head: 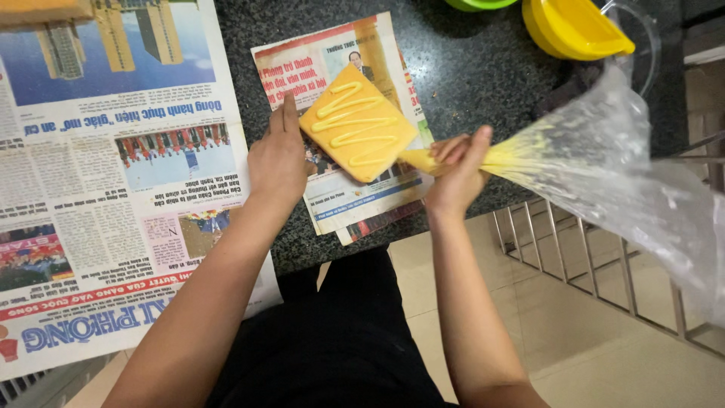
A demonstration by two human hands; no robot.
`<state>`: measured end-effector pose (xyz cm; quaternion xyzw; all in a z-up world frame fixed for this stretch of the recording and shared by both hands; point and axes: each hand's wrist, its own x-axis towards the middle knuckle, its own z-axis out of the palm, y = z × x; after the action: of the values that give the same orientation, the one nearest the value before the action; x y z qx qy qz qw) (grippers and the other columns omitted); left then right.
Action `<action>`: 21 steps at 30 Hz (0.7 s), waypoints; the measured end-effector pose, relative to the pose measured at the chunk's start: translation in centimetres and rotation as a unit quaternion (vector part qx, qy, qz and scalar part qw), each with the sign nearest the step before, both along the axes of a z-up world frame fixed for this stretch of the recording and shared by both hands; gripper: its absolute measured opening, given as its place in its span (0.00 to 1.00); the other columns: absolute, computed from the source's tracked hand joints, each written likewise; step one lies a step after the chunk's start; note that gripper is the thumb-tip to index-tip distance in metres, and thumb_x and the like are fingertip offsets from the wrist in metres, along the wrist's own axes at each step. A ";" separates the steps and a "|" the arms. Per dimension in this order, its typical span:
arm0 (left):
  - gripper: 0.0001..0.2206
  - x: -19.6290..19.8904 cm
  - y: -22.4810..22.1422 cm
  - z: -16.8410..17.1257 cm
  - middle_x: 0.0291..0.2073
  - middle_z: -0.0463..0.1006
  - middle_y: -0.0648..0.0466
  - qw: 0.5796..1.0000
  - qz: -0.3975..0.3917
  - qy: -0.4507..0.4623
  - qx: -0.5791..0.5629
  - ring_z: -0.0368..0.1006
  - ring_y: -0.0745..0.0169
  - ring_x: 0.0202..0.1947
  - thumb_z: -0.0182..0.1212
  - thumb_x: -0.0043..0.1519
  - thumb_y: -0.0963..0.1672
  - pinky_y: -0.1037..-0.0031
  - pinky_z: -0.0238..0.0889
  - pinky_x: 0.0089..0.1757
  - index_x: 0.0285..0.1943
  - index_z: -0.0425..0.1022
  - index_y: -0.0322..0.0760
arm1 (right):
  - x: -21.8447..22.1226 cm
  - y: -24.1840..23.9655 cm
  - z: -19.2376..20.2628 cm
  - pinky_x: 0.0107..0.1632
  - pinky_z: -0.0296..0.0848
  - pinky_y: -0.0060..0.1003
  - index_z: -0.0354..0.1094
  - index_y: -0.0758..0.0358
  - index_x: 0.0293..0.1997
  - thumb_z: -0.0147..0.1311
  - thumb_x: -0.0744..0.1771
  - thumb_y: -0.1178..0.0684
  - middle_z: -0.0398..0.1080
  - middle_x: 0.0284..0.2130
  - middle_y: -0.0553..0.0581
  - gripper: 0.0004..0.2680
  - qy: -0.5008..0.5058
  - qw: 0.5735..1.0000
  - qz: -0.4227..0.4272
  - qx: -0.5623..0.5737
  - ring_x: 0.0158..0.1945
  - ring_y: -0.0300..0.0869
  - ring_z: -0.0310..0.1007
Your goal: The person places items on pieces of newspaper, applies a yellow substance from a piping bag to one side of an item, and سپس rolls the item into the newspaper, repeating this process for multiple items.
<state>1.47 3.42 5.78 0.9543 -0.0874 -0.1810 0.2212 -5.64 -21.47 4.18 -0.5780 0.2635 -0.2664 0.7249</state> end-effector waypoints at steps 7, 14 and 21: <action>0.41 -5.1 0.1 0.9 0.67 0.63 0.33 0.983 0.018 -0.180 -0.045 0.63 0.37 0.63 0.73 0.49 0.40 0.54 0.58 0.58 0.72 0.55 0.25 | -0.1 -12.8 -1.7 0.54 0.74 0.50 0.58 0.67 0.54 0.48 0.67 0.50 0.66 0.47 0.61 0.13 0.103 0.954 -0.099 0.263 0.50 0.49 0.70; 0.18 -11.9 -1.5 0.9 0.55 0.74 0.49 0.973 -0.105 -0.171 -0.111 0.67 0.50 0.60 0.69 0.56 0.42 0.59 0.56 0.60 0.54 0.75 0.35 | -0.3 -17.1 -2.0 0.59 0.66 0.48 0.56 0.58 0.65 0.51 0.67 0.53 0.59 0.55 0.57 0.18 0.268 0.926 -0.078 0.254 0.56 0.50 0.63; 0.23 -11.5 -2.2 1.2 0.54 0.75 0.46 0.975 -0.159 -0.137 -0.076 0.68 0.49 0.58 0.70 0.49 0.44 0.60 0.59 0.55 0.54 0.77 0.31 | -4.0 -5.7 1.4 0.66 0.58 0.49 0.72 0.55 0.44 0.67 0.63 0.52 0.70 0.46 0.56 0.09 0.071 0.766 0.408 -0.491 0.59 0.52 0.64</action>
<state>-10.05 1.23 6.99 0.9241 -0.2813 -0.0746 0.2478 -9.64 -27.13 5.57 -0.9254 -0.1129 0.0036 0.3619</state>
